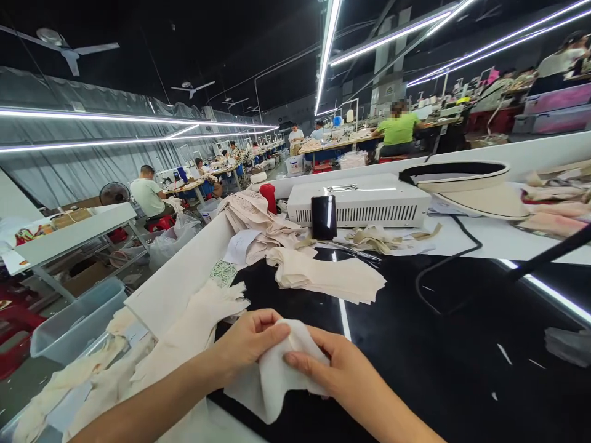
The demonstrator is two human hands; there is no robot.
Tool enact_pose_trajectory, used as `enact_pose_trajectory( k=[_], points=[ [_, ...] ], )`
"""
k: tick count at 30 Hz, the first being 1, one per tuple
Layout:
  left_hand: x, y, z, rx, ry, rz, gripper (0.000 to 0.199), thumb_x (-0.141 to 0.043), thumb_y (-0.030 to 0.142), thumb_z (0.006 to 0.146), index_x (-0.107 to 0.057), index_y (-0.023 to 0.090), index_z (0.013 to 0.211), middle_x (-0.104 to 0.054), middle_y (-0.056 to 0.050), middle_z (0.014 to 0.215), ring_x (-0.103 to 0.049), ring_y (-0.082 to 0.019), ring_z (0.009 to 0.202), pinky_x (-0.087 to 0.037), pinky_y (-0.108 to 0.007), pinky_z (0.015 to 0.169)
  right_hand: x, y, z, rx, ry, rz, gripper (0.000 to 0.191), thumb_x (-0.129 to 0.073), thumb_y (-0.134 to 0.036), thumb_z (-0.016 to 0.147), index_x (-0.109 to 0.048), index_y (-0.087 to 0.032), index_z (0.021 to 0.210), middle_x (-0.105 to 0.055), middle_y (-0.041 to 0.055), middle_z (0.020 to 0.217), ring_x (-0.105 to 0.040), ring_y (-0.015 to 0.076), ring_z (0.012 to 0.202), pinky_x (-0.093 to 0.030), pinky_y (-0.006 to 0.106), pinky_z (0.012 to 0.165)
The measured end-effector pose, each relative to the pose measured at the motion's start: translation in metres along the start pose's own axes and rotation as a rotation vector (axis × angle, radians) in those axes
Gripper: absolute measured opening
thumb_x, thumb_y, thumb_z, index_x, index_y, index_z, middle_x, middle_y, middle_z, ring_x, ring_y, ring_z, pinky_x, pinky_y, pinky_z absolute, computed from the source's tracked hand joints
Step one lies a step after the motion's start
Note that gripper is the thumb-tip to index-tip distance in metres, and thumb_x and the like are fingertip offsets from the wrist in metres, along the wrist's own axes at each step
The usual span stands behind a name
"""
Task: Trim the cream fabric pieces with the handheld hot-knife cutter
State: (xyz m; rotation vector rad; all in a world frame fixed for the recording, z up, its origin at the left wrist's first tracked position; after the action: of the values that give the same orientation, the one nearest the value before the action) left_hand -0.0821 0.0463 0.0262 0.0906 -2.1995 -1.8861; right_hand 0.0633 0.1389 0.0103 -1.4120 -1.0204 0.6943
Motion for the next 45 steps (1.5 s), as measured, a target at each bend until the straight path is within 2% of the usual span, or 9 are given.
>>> enact_pose_trajectory(
  k=[5,16,18,21,24,27,33,39,45],
  points=[
    [0.001,0.001,0.005,-0.027,0.051,0.040,0.042,-0.072,0.059,0.087,-0.070,0.017,0.093,-0.065,-0.001,0.081,-0.059,-0.016,0.076,-0.046,-0.026,0.069,0.007,0.016,-0.011,-0.056,-0.006,-0.080,0.049,-0.078,-0.071,0.071,-0.076,-0.022,0.079,-0.067,0.0031,0.073,-0.059,0.0221,0.067,-0.049,0.030,0.062],
    [0.003,0.008,0.016,-0.245,0.065,0.244,0.028,-0.060,0.039,0.095,-0.073,0.017,0.084,-0.063,0.000,0.077,-0.056,-0.016,0.073,-0.044,-0.026,0.068,0.003,0.017,-0.017,-0.088,-0.128,-0.169,0.037,-0.073,-0.058,0.081,-0.069,-0.021,0.074,-0.051,-0.0019,0.064,-0.042,0.0154,0.061,-0.037,0.027,0.059],
    [0.003,0.019,0.015,-0.335,0.060,0.314,0.028,-0.059,0.039,0.097,-0.075,0.018,0.087,-0.068,-0.002,0.083,-0.060,-0.018,0.080,-0.047,-0.028,0.076,0.010,0.018,-0.014,-0.052,-0.089,-0.234,0.038,-0.069,-0.059,0.082,-0.070,-0.021,0.074,-0.056,-0.0007,0.065,-0.046,0.0167,0.061,-0.040,0.028,0.058],
    [0.000,0.036,0.009,-0.488,0.062,0.456,0.028,-0.060,0.043,0.100,-0.079,0.023,0.097,-0.071,-0.004,0.092,-0.062,-0.020,0.089,-0.047,-0.030,0.086,0.032,0.016,-0.009,0.061,0.109,-0.425,0.036,-0.063,-0.056,0.088,-0.072,-0.023,0.074,-0.067,0.0031,0.072,-0.062,0.0226,0.068,-0.051,0.030,0.062],
    [-0.018,0.041,-0.004,-0.800,-0.008,0.895,0.031,-0.052,0.043,0.108,-0.079,0.028,0.104,-0.071,-0.003,0.089,-0.062,-0.017,0.078,-0.046,-0.028,0.071,0.054,0.016,-0.010,0.217,0.295,-0.618,0.027,-0.056,-0.045,0.094,-0.079,-0.029,0.091,-0.078,0.0056,0.092,-0.075,0.0275,0.081,-0.062,0.036,0.072],
    [-0.044,0.020,-0.016,-1.084,-0.095,1.211,0.031,-0.054,0.048,0.108,-0.075,0.026,0.102,-0.070,-0.001,0.081,-0.060,-0.016,0.066,-0.040,-0.029,0.054,0.063,0.020,-0.016,0.382,0.388,-0.826,0.031,-0.052,-0.031,0.095,-0.079,-0.032,0.109,-0.080,0.0061,0.108,-0.079,0.0277,0.090,-0.066,0.037,0.074],
    [-0.061,-0.024,-0.015,-1.072,-0.047,1.315,0.044,-0.056,0.063,0.103,-0.069,0.021,0.099,-0.070,-0.001,0.086,-0.060,-0.018,0.069,-0.043,-0.033,0.055,0.067,0.030,-0.021,0.578,0.389,-1.168,0.040,-0.050,-0.011,0.091,-0.074,-0.027,0.119,-0.078,0.0072,0.104,-0.076,0.0246,0.086,-0.063,0.032,0.064],
    [-0.053,-0.021,-0.025,-1.084,-0.029,1.266,0.030,-0.066,0.048,0.103,-0.064,0.019,0.112,-0.071,0.000,0.097,-0.064,-0.019,0.079,-0.052,-0.032,0.067,0.086,0.018,-0.023,0.491,0.480,-1.438,0.038,-0.049,-0.003,0.090,-0.076,-0.023,0.106,-0.075,0.0075,0.087,-0.065,0.0249,0.074,-0.052,0.034,0.060],
    [-0.041,-0.017,-0.037,-1.078,-0.097,1.198,0.021,-0.062,0.035,0.106,-0.063,0.019,0.120,-0.073,-0.004,0.105,-0.068,-0.021,0.087,-0.059,-0.035,0.081,0.072,0.006,-0.037,0.396,0.543,-1.444,0.053,-0.043,0.006,0.088,-0.073,-0.022,0.123,-0.076,0.0112,0.115,-0.067,0.0268,0.099,-0.057,0.036,0.079]
  ],
)
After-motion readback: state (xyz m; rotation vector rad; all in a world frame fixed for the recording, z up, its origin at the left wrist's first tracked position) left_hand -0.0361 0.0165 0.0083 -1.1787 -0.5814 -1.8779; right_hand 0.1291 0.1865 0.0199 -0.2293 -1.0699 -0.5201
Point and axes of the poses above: each hand's wrist, its own z-axis towards the middle knuckle, its own x-axis out of the back of the hand, y = z × x, the point moved 3 cm from there along z, towards the middle knuckle
